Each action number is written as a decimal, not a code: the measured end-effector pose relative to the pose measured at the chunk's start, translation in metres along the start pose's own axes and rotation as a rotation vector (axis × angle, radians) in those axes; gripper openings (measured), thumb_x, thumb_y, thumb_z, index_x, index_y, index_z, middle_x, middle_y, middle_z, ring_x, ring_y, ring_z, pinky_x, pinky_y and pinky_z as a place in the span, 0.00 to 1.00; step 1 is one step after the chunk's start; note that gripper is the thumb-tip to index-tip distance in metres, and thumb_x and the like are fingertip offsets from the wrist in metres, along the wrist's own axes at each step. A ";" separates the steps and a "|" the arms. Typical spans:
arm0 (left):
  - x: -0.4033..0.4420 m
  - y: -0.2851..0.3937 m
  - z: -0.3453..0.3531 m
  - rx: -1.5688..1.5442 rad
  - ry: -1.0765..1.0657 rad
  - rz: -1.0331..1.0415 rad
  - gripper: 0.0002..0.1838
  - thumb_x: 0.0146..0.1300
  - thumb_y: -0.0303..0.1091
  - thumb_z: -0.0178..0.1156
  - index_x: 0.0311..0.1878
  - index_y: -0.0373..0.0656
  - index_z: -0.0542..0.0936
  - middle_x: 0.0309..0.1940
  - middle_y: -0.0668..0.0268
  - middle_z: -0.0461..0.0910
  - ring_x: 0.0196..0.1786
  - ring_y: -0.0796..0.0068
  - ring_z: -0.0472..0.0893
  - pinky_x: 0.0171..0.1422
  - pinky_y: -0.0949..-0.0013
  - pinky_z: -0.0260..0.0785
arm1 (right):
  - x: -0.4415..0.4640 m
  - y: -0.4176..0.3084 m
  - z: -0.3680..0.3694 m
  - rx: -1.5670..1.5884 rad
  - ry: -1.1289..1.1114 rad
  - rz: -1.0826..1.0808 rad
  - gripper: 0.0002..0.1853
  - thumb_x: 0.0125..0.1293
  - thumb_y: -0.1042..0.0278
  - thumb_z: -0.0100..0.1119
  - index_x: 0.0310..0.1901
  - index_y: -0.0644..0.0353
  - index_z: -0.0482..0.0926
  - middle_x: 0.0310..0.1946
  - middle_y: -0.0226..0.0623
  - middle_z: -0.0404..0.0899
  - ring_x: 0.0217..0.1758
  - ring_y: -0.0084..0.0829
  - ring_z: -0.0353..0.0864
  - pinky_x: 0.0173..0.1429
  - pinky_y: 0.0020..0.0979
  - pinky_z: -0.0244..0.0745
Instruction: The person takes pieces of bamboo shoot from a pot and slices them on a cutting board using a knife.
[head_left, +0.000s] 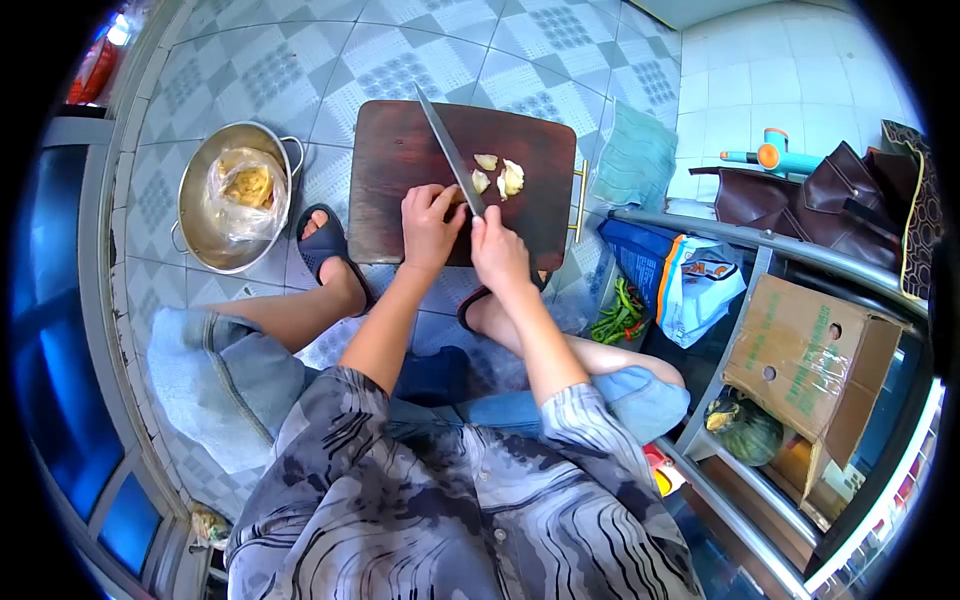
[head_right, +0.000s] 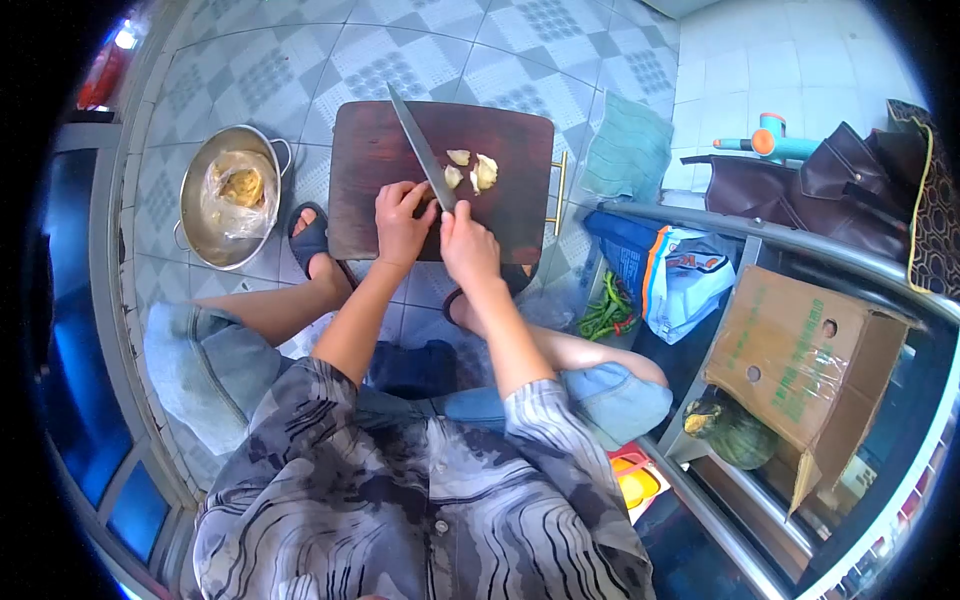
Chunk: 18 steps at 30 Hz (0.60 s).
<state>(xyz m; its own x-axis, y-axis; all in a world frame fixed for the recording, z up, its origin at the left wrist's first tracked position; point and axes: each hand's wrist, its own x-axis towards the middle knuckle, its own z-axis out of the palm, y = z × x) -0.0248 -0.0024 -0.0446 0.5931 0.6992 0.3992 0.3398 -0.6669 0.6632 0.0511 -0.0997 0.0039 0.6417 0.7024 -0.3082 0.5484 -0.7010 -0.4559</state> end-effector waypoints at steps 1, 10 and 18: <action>0.001 0.008 -0.007 0.002 0.021 -0.078 0.14 0.45 0.30 0.67 0.39 0.42 0.82 0.36 0.64 0.76 0.43 0.63 0.74 0.47 0.61 0.65 | 0.000 0.005 -0.005 0.010 -0.019 -0.032 0.11 0.71 0.57 0.40 0.40 0.57 0.61 0.24 0.57 0.78 0.30 0.60 0.78 0.34 0.58 0.72; 0.022 0.028 0.005 0.269 -0.306 -0.334 0.12 0.50 0.35 0.63 0.35 0.39 0.75 0.33 0.55 0.76 0.38 0.53 0.76 0.43 0.55 0.69 | 0.002 0.025 -0.009 0.145 -0.048 -0.111 0.12 0.72 0.57 0.37 0.40 0.58 0.61 0.25 0.63 0.76 0.32 0.65 0.76 0.37 0.62 0.67; 0.027 0.037 0.008 0.073 -0.293 -0.589 0.09 0.52 0.31 0.61 0.34 0.38 0.76 0.36 0.52 0.80 0.41 0.50 0.80 0.44 0.53 0.71 | 0.001 0.024 -0.008 0.116 -0.089 -0.079 0.13 0.72 0.56 0.37 0.40 0.58 0.61 0.25 0.63 0.77 0.33 0.65 0.75 0.38 0.62 0.67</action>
<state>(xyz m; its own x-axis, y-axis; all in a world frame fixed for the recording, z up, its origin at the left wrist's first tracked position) 0.0093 -0.0102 -0.0143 0.4638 0.8599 -0.2130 0.7103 -0.2173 0.6695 0.0689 -0.1167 -0.0003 0.5459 0.7665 -0.3383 0.5260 -0.6278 -0.5737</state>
